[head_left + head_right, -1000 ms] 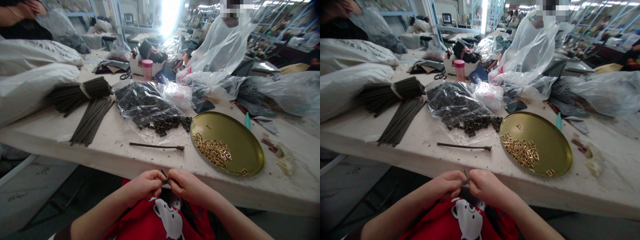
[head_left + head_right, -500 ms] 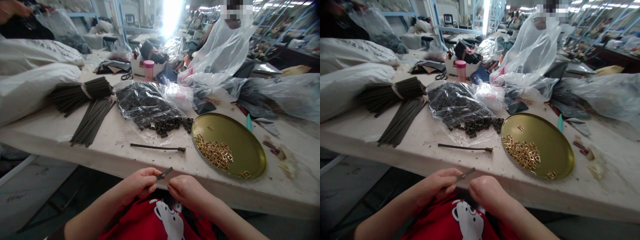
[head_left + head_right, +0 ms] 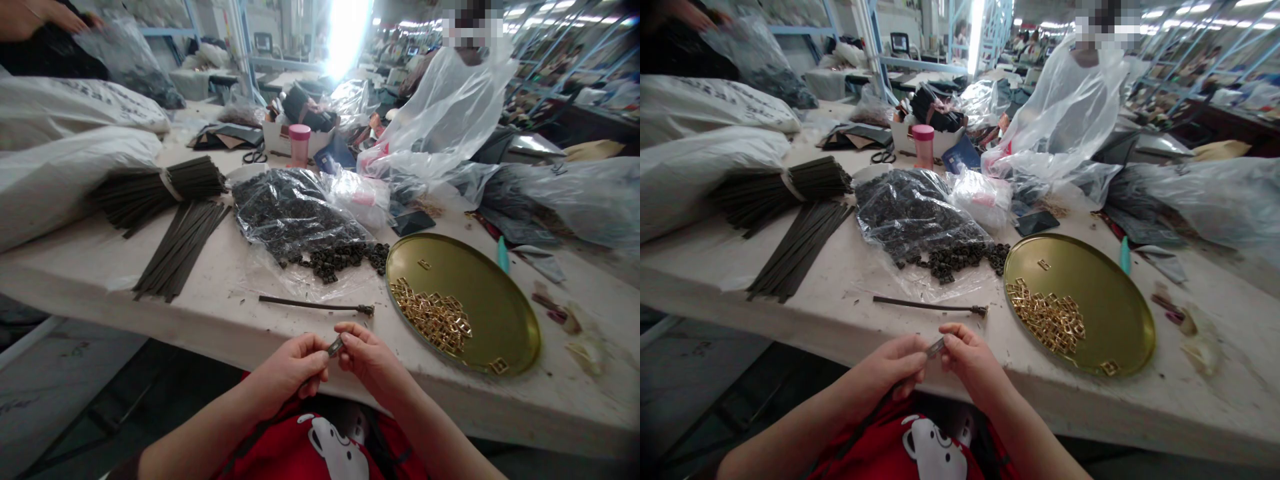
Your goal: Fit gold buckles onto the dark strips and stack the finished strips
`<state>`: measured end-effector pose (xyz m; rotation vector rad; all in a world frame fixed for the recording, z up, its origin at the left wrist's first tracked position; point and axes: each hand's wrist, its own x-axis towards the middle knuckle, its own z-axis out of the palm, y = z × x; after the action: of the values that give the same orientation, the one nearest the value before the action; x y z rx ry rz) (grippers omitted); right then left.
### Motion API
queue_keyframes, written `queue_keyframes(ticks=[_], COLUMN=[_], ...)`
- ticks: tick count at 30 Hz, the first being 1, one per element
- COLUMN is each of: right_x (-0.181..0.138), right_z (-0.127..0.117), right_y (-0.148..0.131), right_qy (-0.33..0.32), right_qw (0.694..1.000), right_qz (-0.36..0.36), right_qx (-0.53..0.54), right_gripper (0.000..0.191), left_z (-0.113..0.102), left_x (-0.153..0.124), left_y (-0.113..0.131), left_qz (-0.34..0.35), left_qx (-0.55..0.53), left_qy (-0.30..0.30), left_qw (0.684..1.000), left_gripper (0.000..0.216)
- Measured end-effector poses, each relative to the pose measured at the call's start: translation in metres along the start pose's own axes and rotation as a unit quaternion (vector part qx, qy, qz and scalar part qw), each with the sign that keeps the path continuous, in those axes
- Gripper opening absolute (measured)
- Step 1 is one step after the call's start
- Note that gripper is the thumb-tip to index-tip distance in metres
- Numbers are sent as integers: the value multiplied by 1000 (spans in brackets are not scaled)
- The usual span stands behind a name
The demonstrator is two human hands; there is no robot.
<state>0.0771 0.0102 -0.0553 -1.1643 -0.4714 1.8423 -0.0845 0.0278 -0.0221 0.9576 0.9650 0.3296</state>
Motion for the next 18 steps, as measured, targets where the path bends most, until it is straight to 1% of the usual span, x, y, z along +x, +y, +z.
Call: queue_keyframes(ticks=[3, 6, 11, 14, 18], right_x=[11, 23, 44, 54, 62], right_z=[1, 0, -3, -5, -7], right_y=[-8, -18, -31, -37, -40], right_qy=[-4, -3, 21, 35, 36], right_qw=[998, 999, 1000, 998, 997], right_qz=[23, 24, 5, -14, -30], right_qx=[50, 39, -7, -41, -66], right_gripper=[40, 38, 39, 38, 38], left_z=[-1, -3, -8, -12, -17], left_x=[9, 20, 40, 50, 60], left_y=[9, 15, 20, 21, 21], left_qz=[-15, -19, -26, -35, -48], left_qx=[-103, -154, -183, -194, -215], left_qy=[-16, -14, -7, -10, -22], left_qw=[994, 988, 983, 980, 975], left_gripper=[16, 19, 21, 18, 12])
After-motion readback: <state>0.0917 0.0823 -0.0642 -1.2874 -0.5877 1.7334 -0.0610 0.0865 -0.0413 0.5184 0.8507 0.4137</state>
